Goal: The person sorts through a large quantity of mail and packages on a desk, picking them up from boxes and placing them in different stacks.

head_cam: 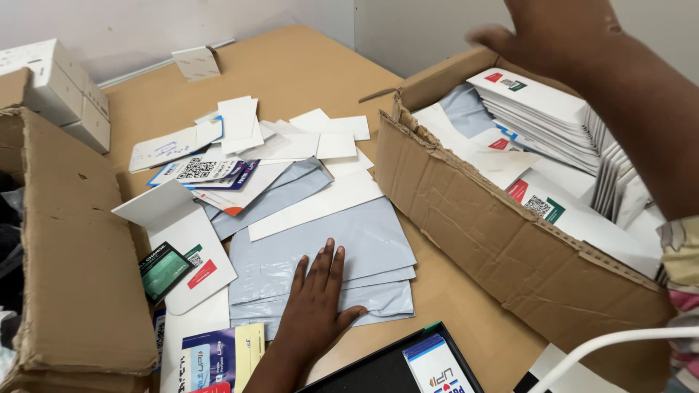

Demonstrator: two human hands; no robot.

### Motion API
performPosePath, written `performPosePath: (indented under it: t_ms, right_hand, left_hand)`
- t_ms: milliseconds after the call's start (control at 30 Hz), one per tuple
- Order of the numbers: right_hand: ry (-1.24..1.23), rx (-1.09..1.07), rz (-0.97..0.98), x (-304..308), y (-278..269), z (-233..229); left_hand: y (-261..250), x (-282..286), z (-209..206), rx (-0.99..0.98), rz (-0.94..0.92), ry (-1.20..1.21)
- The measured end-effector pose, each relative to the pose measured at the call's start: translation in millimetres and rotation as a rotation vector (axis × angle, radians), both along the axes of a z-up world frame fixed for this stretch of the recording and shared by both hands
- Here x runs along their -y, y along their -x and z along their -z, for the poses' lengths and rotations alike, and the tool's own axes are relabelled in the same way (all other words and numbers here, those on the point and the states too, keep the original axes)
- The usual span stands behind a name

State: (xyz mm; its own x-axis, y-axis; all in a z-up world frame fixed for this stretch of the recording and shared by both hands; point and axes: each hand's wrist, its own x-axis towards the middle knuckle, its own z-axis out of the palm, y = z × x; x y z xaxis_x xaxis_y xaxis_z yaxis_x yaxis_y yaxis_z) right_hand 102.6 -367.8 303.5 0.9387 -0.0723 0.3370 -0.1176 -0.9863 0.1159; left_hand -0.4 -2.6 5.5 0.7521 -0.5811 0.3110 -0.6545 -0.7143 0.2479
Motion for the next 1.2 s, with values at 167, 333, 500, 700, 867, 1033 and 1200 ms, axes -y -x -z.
performPosePath:
  t_ms: [167, 333, 500, 700, 867, 1033, 1200]
  right_hand:
    - [0.056, 0.313, -0.956, -155, 86, -11]
    - [0.251, -0.518, -0.656, -215, 78, 56]
    - [0.223, -0.756, -0.444, -191, 78, 157]
    - [0.194, -0.846, -0.354, -185, 64, 208]
    - [-0.063, -0.598, -0.47, -173, 28, 230]
    - [-0.253, -0.452, -0.491, -158, 8, 263]
    - [-0.226, -0.526, -0.48, -131, -18, 288]
  left_hand:
    - [2, 0, -1, -0.009, -0.009, -0.008]
    - [1, 1, 3, -0.004, -0.01, -0.063]
    - [-5, 1, 6, -0.066, -0.01, -0.095]
    - [-5, -3, 24, 0.089, -0.023, -0.016]
    - [-5, -4, 25, 0.091, -0.119, -0.002]
    - [-7, -4, 18, 0.068, -0.155, -0.005]
    - [-6, -3, 16, 0.081, -0.172, -0.012]
